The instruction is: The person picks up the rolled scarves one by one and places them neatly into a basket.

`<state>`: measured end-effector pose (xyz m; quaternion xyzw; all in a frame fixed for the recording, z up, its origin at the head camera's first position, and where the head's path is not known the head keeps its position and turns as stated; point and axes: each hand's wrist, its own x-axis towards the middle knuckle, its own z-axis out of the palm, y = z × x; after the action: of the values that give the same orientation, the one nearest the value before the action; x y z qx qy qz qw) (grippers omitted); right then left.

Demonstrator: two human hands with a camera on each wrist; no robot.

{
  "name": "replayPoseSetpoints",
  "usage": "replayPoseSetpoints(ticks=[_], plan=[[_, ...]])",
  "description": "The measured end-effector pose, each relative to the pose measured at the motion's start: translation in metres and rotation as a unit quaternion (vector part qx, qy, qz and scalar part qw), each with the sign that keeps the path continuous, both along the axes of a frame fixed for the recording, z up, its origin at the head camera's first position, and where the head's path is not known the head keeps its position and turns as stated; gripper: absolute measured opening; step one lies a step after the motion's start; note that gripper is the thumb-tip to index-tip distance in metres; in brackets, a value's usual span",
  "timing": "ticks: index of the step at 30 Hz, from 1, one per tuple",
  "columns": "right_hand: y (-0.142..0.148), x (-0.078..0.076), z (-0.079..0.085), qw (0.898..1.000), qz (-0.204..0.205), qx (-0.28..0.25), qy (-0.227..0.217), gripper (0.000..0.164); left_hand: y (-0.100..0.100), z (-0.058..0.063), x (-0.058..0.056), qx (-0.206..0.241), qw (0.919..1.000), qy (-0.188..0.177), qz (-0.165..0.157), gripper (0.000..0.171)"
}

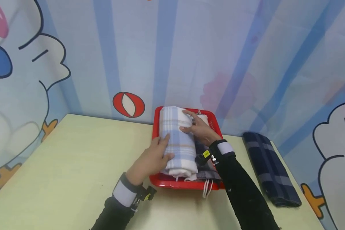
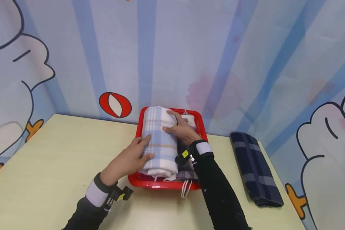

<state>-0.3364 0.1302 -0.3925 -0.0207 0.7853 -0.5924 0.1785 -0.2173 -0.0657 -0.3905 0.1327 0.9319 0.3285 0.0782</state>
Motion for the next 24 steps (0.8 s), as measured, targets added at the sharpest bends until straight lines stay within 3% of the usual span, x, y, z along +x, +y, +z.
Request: replayPoseSetpoints(ticks=[6, 13, 19, 24], plan=[[-0.006, 0.000, -0.003, 0.999, 0.010, 0.032, 0.004, 0.078, 0.001, 0.002, 0.004, -0.026, 0.9995, 0.013, 0.013, 0.074], [-0.007, 0.000, -0.012, 0.994, 0.027, 0.106, 0.020, 0.075, 0.000, 0.000, 0.006, -0.073, 0.9964, 0.027, 0.035, 0.072], [-0.007, -0.001, -0.011, 0.989, 0.058, 0.138, 0.022, 0.074, 0.000, 0.001, 0.007, -0.092, 0.9942, 0.048, 0.029, 0.063], [-0.007, -0.002, -0.011, 0.987, 0.056, 0.147, 0.018, 0.074, 0.002, 0.001, 0.009, -0.100, 0.9936, 0.048, 0.024, 0.060]])
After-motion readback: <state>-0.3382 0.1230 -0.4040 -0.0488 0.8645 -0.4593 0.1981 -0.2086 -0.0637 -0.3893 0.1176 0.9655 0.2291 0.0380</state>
